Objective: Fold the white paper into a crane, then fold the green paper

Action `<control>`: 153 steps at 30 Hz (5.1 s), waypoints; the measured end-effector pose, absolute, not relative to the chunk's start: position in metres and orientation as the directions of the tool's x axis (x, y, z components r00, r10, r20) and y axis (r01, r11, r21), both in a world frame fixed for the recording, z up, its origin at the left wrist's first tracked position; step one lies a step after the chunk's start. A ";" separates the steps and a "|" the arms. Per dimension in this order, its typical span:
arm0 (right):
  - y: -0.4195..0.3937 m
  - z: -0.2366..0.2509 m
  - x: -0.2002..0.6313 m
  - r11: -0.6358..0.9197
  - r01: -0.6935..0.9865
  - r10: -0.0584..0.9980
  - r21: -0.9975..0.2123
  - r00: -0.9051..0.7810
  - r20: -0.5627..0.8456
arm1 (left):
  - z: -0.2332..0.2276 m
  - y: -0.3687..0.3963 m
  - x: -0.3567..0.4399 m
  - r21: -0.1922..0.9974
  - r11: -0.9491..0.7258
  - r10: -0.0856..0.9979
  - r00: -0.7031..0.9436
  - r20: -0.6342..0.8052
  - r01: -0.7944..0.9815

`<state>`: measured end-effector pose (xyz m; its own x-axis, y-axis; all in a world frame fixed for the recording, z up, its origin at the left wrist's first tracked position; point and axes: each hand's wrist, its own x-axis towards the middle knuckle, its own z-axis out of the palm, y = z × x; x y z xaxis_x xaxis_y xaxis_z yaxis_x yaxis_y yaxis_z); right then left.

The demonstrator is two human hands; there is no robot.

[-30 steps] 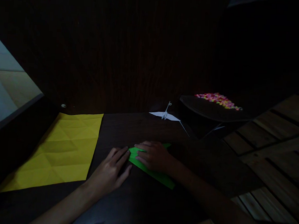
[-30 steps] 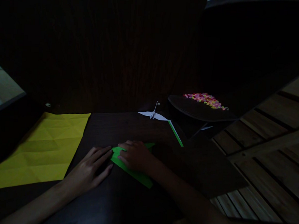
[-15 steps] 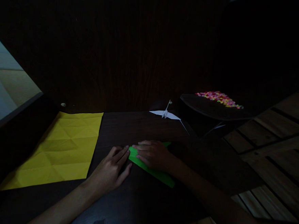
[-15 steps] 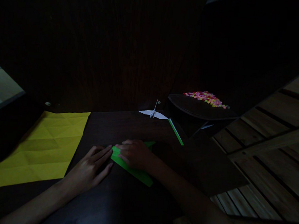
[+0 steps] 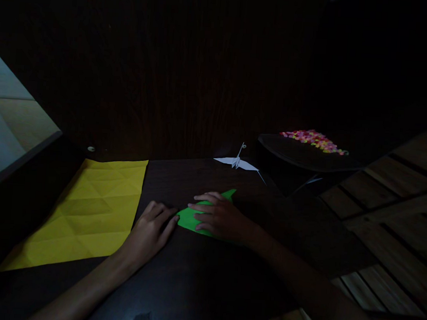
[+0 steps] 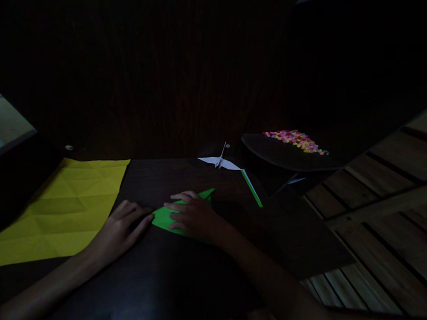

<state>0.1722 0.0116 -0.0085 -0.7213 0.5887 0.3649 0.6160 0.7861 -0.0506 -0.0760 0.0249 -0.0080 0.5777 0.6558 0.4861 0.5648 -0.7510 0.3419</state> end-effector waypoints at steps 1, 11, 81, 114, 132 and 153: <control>0.012 -0.008 0.173 0.785 0.618 0.592 -0.052 -0.721 0.362 | -0.007 0.024 -0.076 0.350 -0.751 0.657 0.580 0.481 0.560; 0.020 -0.016 0.176 0.775 0.616 0.624 -0.142 -0.708 0.329 | 0.005 0.012 -0.071 0.452 -0.759 0.640 0.662 0.389 0.468; 0.013 -0.016 0.159 0.676 0.715 0.705 -0.178 -0.559 0.436 | -0.020 0.020 -0.068 0.168 -0.812 0.582 0.762 0.284 0.558; 0.011 -0.016 0.156 0.650 0.736 0.736 -0.188 -0.548 0.398 | -0.012 0.015 -0.065 0.195 -0.791 0.612 0.750 0.253 0.580; 0.010 -0.013 0.156 0.648 0.739 0.741 -0.184 -0.554 0.381 | -0.011 0.015 -0.069 0.217 -0.800 0.598 0.769 0.226 0.559; 0.009 -0.007 0.155 0.632 0.750 0.764 -0.195 -0.560 0.321 | 0.015 0.002 -0.072 0.242 -0.961 0.223 0.892 0.393 0.133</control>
